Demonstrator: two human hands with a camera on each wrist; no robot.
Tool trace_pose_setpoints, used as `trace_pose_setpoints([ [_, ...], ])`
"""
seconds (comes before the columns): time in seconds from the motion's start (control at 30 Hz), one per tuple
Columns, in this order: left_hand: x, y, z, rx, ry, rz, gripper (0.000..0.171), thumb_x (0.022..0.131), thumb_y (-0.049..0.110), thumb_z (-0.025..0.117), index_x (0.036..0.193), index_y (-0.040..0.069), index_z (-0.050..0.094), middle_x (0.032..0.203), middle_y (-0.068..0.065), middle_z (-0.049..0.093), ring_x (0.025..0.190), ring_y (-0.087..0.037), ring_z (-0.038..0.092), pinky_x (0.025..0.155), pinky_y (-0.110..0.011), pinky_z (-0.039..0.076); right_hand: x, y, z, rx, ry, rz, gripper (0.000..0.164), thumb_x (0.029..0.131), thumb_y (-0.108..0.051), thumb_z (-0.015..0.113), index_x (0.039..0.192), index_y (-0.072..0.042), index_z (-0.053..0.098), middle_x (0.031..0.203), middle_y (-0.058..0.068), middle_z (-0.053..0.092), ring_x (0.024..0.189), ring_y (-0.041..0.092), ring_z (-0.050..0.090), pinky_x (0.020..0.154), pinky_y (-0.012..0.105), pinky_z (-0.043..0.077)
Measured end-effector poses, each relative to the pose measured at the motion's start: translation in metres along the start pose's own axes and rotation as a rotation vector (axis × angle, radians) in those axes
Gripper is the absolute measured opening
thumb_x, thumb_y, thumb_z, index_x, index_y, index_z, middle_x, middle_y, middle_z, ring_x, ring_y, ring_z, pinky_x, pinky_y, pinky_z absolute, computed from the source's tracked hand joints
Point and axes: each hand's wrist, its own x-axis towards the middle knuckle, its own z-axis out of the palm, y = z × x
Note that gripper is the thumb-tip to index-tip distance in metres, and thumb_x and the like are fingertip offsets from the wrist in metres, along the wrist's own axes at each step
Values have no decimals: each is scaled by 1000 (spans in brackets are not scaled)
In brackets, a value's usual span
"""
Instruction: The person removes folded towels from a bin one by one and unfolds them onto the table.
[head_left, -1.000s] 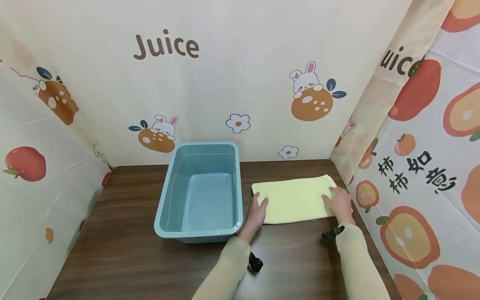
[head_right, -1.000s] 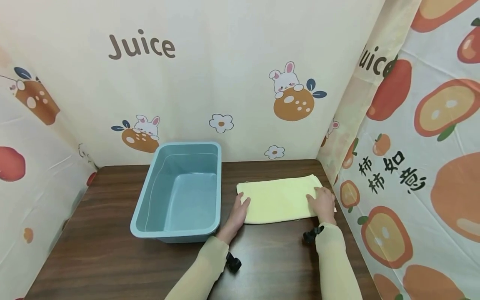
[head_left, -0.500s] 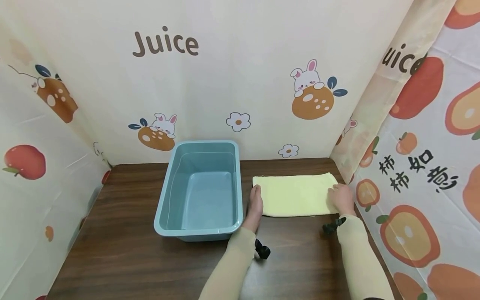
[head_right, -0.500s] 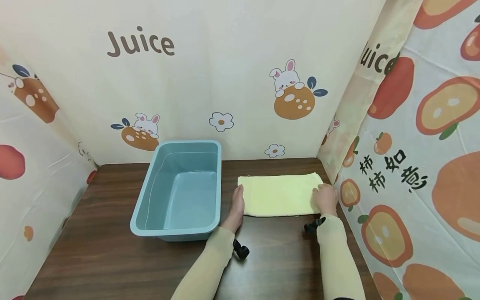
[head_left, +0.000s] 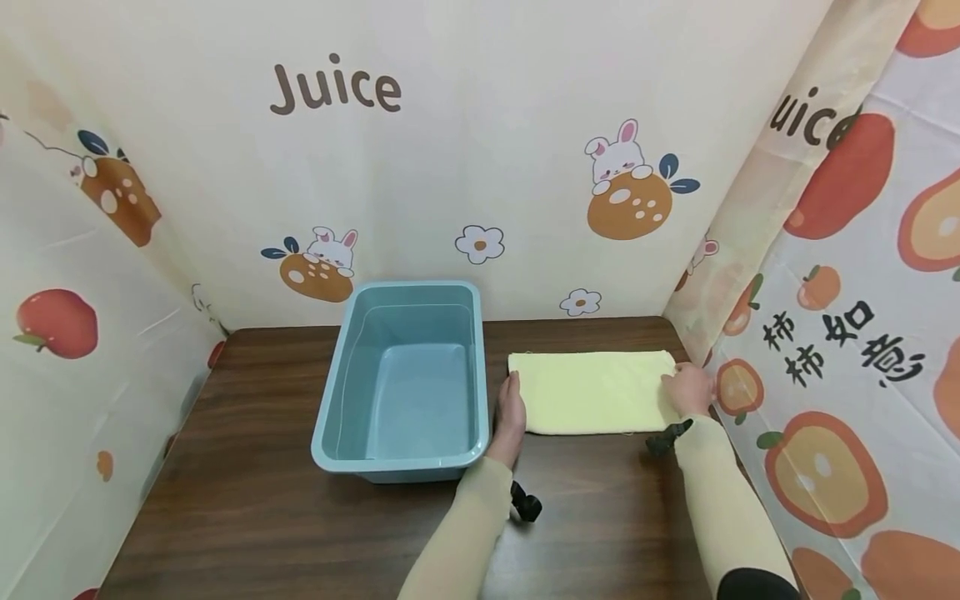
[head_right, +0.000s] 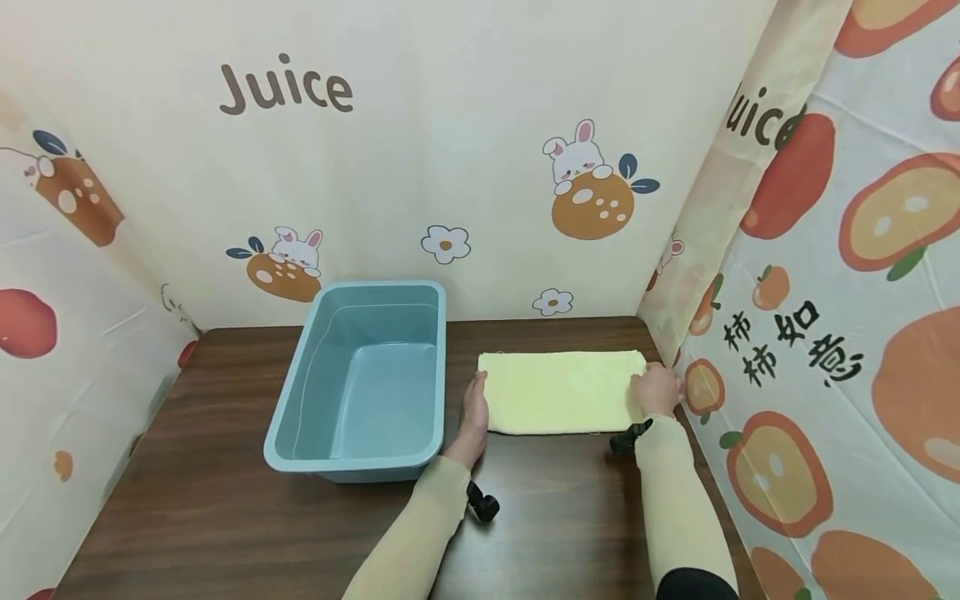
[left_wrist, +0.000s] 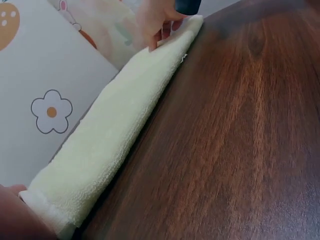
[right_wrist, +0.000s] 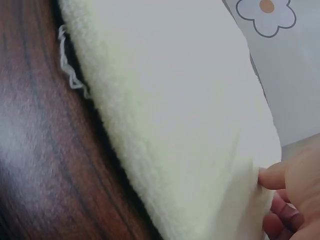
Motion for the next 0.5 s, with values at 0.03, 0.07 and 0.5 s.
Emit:
trace_pose_setpoints([
  [0.03,0,0,0,-6,-6,-3,53,109,33,27,145,-3,44,140,-19,52,134,-34,43,114,-47,28,0,-1,-1,-3,-7,8,42,95,-17,56,126,10,57,129,33,54,117,55,41,94,66,27],
  [0.07,0,-1,-1,-6,-9,-3,53,110,33,26,145,-3,44,141,-19,51,135,-34,42,114,-47,27,-1,-1,-1,-9,-7,10,41,95,-18,55,125,10,57,128,33,55,116,55,42,95,65,27],
  [0.5,-8,5,-3,53,13,4,61,109,42,26,148,-2,42,155,-21,36,145,-38,27,117,-48,21,-6,-3,-4,275,54,115,30,94,-24,51,104,4,56,102,22,54,96,38,48,82,47,38],
])
